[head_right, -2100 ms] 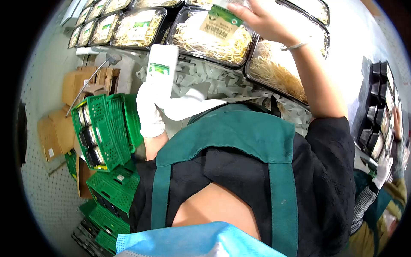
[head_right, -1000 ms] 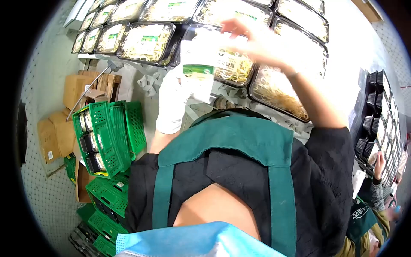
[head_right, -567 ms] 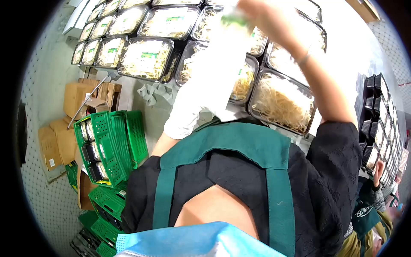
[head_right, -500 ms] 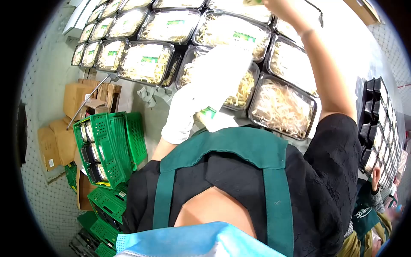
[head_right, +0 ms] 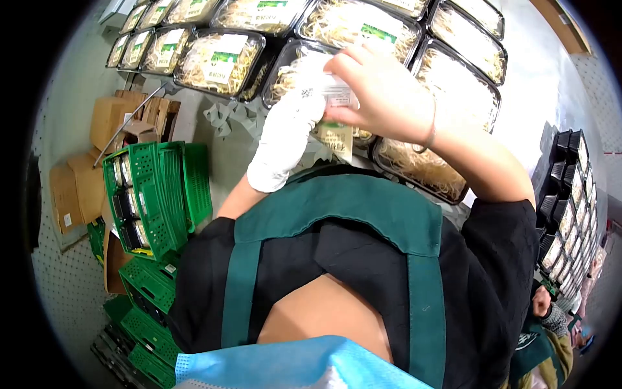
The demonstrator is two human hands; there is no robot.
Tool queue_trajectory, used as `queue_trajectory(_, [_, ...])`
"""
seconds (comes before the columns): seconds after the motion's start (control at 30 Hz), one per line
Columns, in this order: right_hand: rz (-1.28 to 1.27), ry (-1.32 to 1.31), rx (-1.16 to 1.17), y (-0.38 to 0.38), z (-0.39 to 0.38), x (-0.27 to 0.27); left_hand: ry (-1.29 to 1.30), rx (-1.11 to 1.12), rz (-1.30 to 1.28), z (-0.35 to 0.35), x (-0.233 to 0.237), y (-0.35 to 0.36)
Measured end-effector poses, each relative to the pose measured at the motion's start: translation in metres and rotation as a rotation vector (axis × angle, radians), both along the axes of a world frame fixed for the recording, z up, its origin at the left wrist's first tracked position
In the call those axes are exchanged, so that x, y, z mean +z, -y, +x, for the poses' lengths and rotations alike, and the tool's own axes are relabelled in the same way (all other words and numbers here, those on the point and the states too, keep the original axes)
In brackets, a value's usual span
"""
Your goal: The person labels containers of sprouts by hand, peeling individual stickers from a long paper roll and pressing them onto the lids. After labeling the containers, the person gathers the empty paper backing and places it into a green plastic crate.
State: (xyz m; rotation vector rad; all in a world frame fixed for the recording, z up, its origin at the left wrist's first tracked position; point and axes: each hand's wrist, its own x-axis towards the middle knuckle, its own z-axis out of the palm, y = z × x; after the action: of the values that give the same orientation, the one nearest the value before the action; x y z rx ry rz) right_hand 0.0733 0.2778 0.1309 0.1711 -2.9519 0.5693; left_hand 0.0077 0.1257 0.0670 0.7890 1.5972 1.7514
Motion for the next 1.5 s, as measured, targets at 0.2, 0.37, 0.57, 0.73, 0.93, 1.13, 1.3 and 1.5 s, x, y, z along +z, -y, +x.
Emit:
queue_trajectory(0.2, [-0.448, 0.220, -0.085, -0.015, 0.022, 0.003, 0.146, 0.071, 0.044, -0.015, 0.024, 0.011])
queue_trajectory(0.37, [-0.620, 0.225, -0.024, -0.018, 0.019, 0.019, 0.147, -0.020, -0.055, 0.012, 0.024, -0.014])
queue_trajectory(0.57, [0.295, 0.155, -0.263, -0.100, -0.035, 0.039, 0.206, -0.230, 0.180, 0.006, -0.003, -0.019])
queue_trajectory(0.73, [-0.442, 0.037, -0.336, -0.349, -0.155, -0.076, 0.247, -0.177, 0.049, -0.015, -0.024, 0.004])
queue_trajectory(0.93, [0.795, -0.078, -0.816, -0.276, -0.153, -0.088, 0.392, -0.228, 0.017, -0.029, -0.025, 0.019])
queue_trajectory(1.13, [0.555, 0.167, -0.393, -0.185, -0.084, -0.088, 0.468, -0.242, 0.150, -0.030, -0.036, 0.020])
queue_trajectory(1.3, [-0.144, 0.189, -0.330, -0.133, -0.045, -0.012, 0.490, -0.113, 0.235, 0.004, -0.015, 0.012])
queue_trajectory(1.5, [-0.238, -0.001, 0.085, -0.024, 0.073, 0.032, 0.383, -0.110, 0.018, 0.067, 0.009, 0.015])
